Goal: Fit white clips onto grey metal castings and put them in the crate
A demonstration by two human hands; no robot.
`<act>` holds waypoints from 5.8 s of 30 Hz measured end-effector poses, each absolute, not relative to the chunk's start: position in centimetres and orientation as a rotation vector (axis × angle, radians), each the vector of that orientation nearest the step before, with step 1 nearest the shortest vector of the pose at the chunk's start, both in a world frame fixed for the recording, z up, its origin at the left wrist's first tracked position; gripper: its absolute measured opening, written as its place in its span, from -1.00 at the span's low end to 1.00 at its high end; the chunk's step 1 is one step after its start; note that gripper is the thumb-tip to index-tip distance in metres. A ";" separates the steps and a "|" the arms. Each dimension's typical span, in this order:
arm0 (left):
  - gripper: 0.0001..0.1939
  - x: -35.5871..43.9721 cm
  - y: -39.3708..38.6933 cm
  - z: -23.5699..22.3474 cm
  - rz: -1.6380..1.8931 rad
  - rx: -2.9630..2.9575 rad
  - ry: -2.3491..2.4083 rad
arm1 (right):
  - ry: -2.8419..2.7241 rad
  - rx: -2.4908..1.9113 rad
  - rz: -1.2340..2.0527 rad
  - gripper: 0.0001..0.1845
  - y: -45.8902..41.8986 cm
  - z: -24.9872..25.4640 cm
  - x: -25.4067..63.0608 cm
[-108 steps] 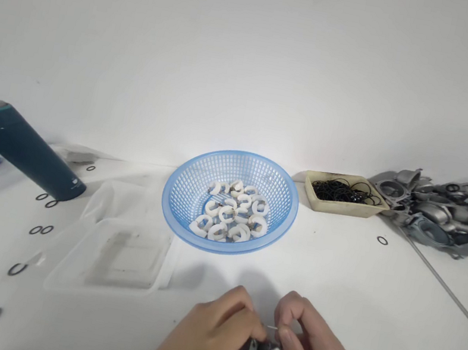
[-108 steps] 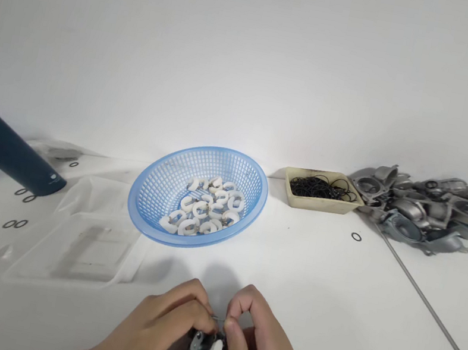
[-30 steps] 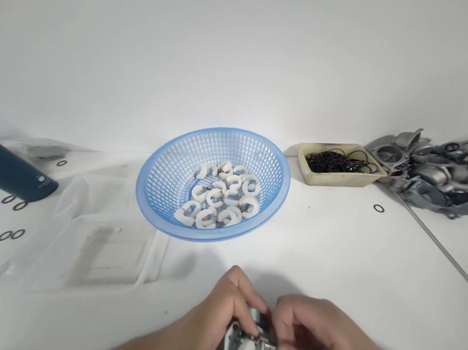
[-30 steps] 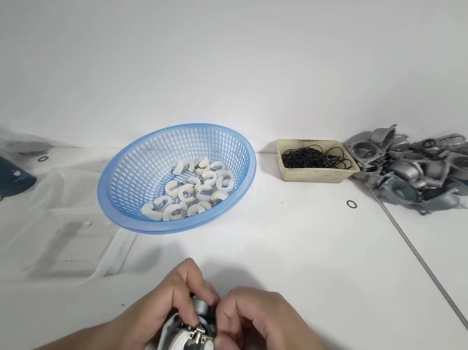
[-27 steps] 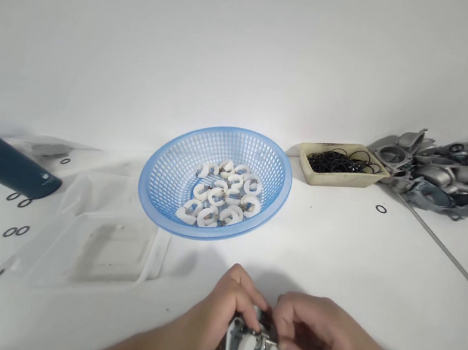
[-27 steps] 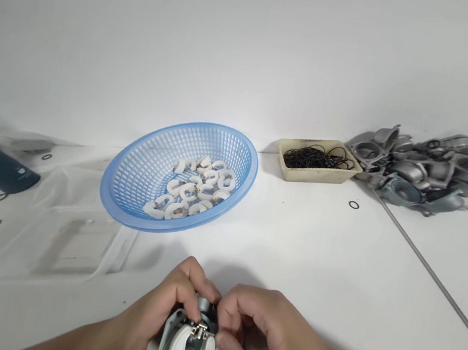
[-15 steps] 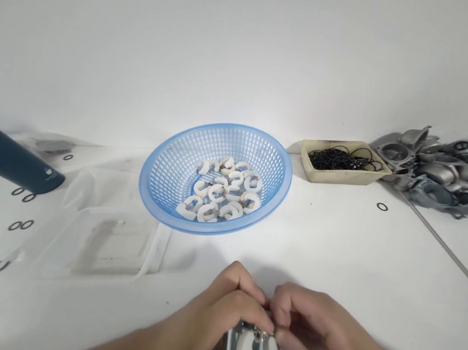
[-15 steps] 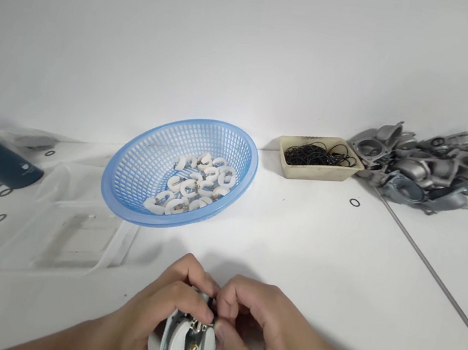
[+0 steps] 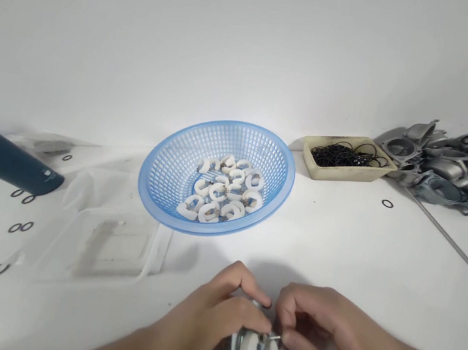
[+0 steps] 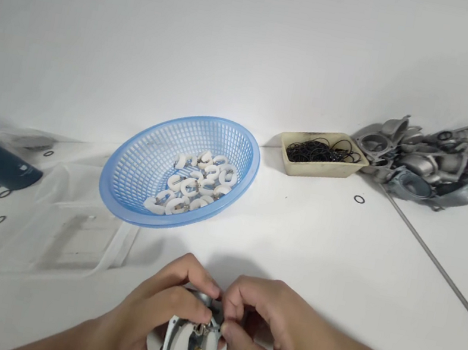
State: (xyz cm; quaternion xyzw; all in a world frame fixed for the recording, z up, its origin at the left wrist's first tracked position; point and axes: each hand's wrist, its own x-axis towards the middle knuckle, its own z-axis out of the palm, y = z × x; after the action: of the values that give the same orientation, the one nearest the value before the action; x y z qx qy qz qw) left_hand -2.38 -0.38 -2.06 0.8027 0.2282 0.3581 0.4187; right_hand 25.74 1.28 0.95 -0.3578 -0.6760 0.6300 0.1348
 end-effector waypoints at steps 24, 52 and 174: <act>-0.11 -2.3 -0.2 -3.3 0.993 1.941 0.547 | -1.935 -1.047 1.812 -0.70 0.9 0.8 25.4; -0.17 -2.4 0.3 -3.4 0.961 1.803 0.491 | -1.962 -0.915 1.735 -0.68 1.3 -0.1 25.7; -0.24 -2.1 0.9 -2.9 0.953 2.079 0.508 | -1.923 -0.716 1.420 -0.86 1.0 -1.3 24.6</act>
State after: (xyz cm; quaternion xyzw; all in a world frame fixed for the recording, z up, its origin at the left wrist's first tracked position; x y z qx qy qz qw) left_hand -2.13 0.86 -2.86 0.8176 0.1998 0.3747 0.3889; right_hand 24.63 1.01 -1.30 -0.2721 -0.7307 0.5397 0.3175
